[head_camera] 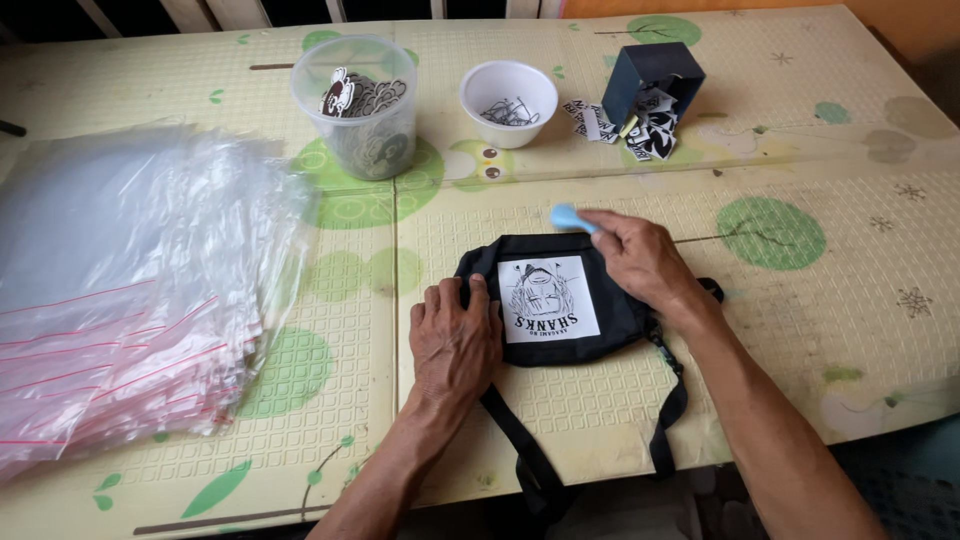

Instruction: The person cleans a black bag with a blue brush, then uses a needle to poke holes in the bag's fabric. They also handle small metal pieces and a sticker on the table.

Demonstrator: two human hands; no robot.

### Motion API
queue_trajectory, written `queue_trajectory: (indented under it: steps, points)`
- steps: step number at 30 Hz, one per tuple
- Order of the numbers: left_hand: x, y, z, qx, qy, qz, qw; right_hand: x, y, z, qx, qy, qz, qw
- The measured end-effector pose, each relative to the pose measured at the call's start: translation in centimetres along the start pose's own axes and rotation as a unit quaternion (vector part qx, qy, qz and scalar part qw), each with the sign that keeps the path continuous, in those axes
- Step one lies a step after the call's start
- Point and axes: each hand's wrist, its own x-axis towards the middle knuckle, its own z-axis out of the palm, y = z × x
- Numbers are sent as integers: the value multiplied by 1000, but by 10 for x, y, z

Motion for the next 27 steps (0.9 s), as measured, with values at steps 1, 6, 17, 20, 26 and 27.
queue_trajectory:
  steps: [1, 6, 17, 20, 26, 27]
  points:
    - [0, 2, -1, -3, 0, 3, 1000, -4, 6, -8, -1, 3, 2, 1000]
    - [6, 4, -2, 48, -66, -6, 997, -34, 6, -61, -203, -64, 195, 957]
    - [103, 74, 45, -229, -227, -15, 947, -52, 63, -42, 19, 109, 123, 986]
    - [109, 79, 50, -225, -295, -58, 927, -45, 80, -39, 75, 123, 88, 986]
    - [107, 81, 44, -243, -284, -83, 924, -25, 85, -24, 135, 114, 11, 984]
    - [105, 82, 43, -241, -274, -84, 927, -23, 83, -20, 133, 106, 7, 985]
